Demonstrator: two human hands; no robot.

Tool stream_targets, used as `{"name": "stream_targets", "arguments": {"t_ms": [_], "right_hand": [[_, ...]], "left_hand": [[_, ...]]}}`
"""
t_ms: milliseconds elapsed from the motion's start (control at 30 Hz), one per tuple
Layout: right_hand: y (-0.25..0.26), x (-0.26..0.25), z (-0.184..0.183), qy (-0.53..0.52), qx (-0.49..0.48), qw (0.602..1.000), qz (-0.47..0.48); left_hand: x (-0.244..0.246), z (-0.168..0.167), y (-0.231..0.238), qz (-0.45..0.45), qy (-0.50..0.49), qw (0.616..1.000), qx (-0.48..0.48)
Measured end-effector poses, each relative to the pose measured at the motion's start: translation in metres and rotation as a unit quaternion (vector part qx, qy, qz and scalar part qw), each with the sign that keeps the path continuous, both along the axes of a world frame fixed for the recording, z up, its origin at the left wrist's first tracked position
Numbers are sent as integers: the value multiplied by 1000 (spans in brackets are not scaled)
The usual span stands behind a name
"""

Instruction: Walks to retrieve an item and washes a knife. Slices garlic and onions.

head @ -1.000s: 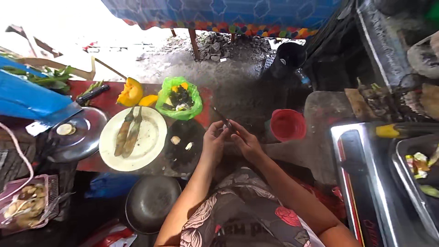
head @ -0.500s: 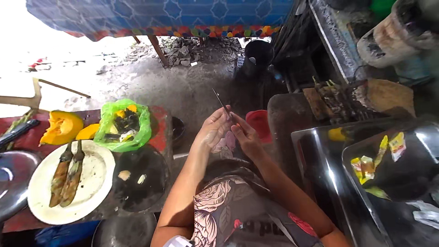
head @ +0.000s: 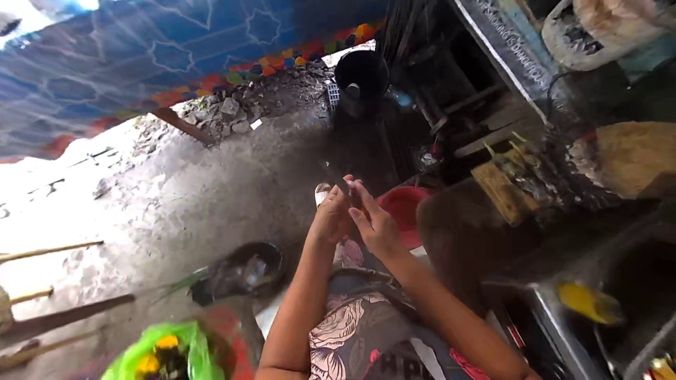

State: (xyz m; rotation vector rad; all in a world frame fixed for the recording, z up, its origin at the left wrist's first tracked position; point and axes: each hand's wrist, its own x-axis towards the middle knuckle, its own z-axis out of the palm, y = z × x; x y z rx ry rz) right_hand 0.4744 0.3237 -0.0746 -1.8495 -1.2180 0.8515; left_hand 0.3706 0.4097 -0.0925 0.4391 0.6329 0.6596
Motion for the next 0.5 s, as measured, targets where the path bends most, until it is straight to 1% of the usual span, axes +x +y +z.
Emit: {"name": "stream_targets", "arguments": {"t_ms": [133,200,300,367,500], "right_hand": [[94,13,-16,56,6,998,-34],[138,19,-14,101,-11,994,-29],[194,27,-4,161,-10,987,-12],[222,32,2,160,-24,987,-6],[261,41,8,125,-61,990,11]], "left_hand": [[21,-12,87,8,-23,997,-74],[25,-11,131,11,-28,993,-111],[29,-6,193,9,-45,985,-166],[33,1,223,14,-42,980,-192],[38,9,264,2,-37,976,-216]]}}
